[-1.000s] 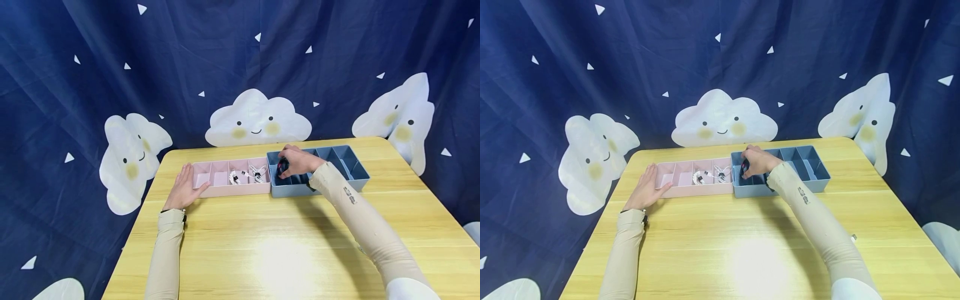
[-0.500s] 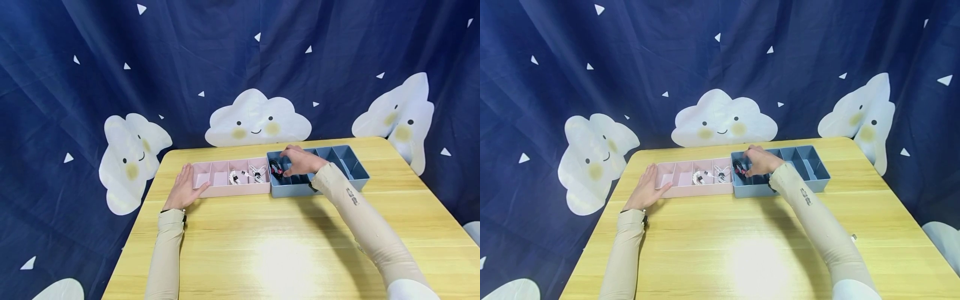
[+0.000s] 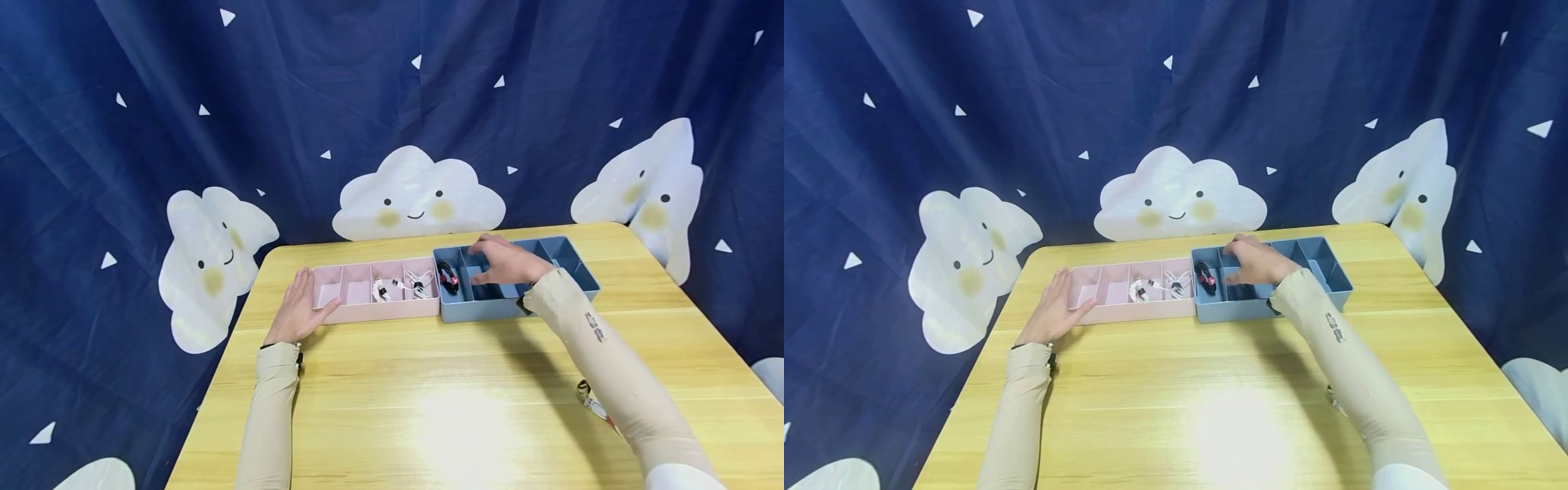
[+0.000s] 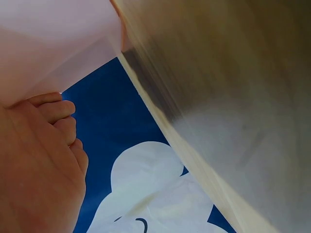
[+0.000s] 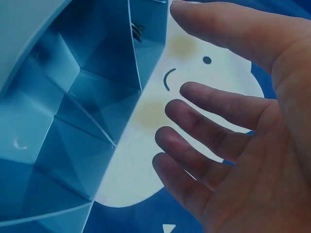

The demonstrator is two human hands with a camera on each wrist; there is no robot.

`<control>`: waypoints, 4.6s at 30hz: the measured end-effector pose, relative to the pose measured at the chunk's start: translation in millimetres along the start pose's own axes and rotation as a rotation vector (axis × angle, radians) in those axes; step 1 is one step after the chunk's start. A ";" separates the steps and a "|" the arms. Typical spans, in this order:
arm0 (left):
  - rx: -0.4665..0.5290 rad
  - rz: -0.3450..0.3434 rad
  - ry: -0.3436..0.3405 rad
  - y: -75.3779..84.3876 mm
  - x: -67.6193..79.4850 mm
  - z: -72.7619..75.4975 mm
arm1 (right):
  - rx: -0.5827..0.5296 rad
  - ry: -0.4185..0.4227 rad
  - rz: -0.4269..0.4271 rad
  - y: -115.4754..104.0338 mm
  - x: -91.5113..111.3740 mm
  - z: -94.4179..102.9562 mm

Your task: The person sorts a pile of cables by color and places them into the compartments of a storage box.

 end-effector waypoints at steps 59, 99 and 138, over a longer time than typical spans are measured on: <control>-0.005 -0.019 0.023 -6.3 -2.2 -2.8 | -0.068 0.163 -0.100 57.1 126.8 19.5; -0.005 -0.025 0.020 -4.5 -1.2 -1.1 | -0.020 0.360 -0.067 88.5 190.3 -24.8; -0.010 -0.007 0.008 -2.7 -1.4 -2.4 | -0.081 0.306 -0.140 112.8 231.5 -67.9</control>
Point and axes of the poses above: each hand's wrist, its own x-axis away from the middle knuckle, its own z-axis out of the back of the hand, y = z × x, the point moved 1 cm from there along -x, towards the middle knuckle, and after that the axes turned 5 degrees about -z, right-handed, at the moved point
